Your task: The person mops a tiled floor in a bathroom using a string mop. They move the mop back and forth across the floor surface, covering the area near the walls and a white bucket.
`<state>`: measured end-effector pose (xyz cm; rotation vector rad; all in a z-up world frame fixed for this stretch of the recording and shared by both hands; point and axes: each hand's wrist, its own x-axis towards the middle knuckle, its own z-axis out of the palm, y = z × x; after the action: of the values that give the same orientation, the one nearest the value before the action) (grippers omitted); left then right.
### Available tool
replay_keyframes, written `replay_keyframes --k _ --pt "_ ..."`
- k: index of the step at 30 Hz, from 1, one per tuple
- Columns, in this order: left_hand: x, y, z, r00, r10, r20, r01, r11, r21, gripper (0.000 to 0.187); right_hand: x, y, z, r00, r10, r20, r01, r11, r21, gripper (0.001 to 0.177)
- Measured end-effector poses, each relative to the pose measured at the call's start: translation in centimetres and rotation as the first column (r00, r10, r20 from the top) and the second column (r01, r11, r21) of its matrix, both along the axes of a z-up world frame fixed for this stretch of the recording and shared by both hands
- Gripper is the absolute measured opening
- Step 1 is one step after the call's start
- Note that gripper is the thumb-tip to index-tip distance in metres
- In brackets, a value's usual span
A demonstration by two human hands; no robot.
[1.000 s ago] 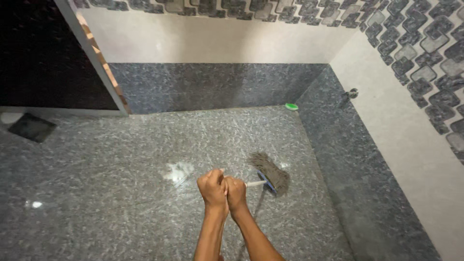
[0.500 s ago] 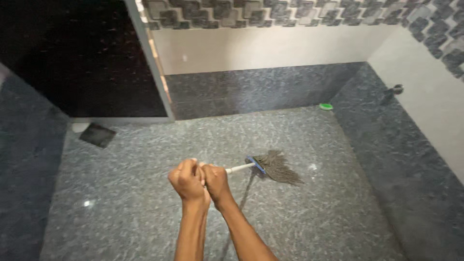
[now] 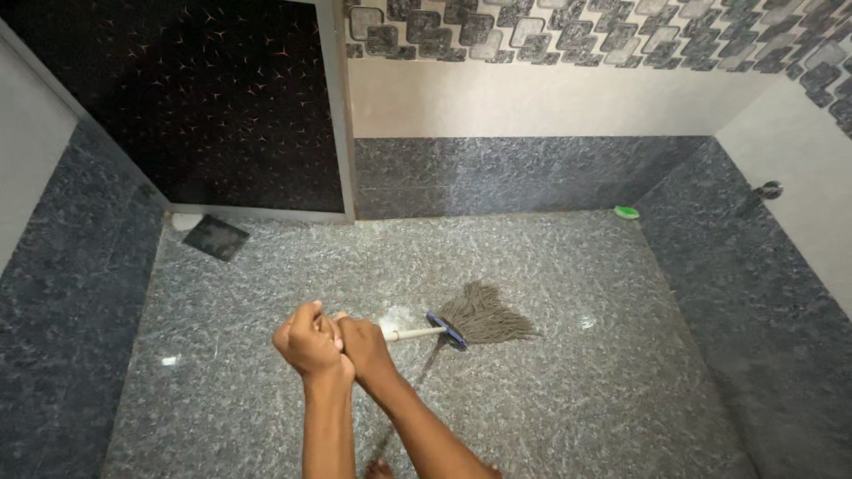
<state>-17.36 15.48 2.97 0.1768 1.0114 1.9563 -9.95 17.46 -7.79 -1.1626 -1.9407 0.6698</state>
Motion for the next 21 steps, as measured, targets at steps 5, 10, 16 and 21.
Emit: replay_keyframes --k 5,10,16,21 --pt "-1.6 0.5 -0.6 0.999 0.018 -0.042 -0.018 1.000 0.005 0.038 -1.6 -0.5 1.9 0.995 -0.041 -0.096 0.015 0.967 -0.256 0.039" --pt "-1.6 1.7 -1.1 0.995 -0.013 -0.095 0.015 1.000 0.025 0.041 -1.3 -0.3 4.0 0.997 -0.042 -0.061 0.028 0.974 -0.223 0.040" --pt "-0.5 4.2 -2.1 0.997 -0.024 -0.077 0.027 0.999 0.042 0.040 0.1 2.3 2.7 0.998 -0.018 0.055 0.022 0.997 -0.072 0.029" --pt "1.9 5.4 -4.1 0.997 0.008 -0.070 -0.004 0.999 0.053 0.039 2.7 3.1 0.6 0.992 -0.010 0.130 -0.009 0.990 0.141 0.018"
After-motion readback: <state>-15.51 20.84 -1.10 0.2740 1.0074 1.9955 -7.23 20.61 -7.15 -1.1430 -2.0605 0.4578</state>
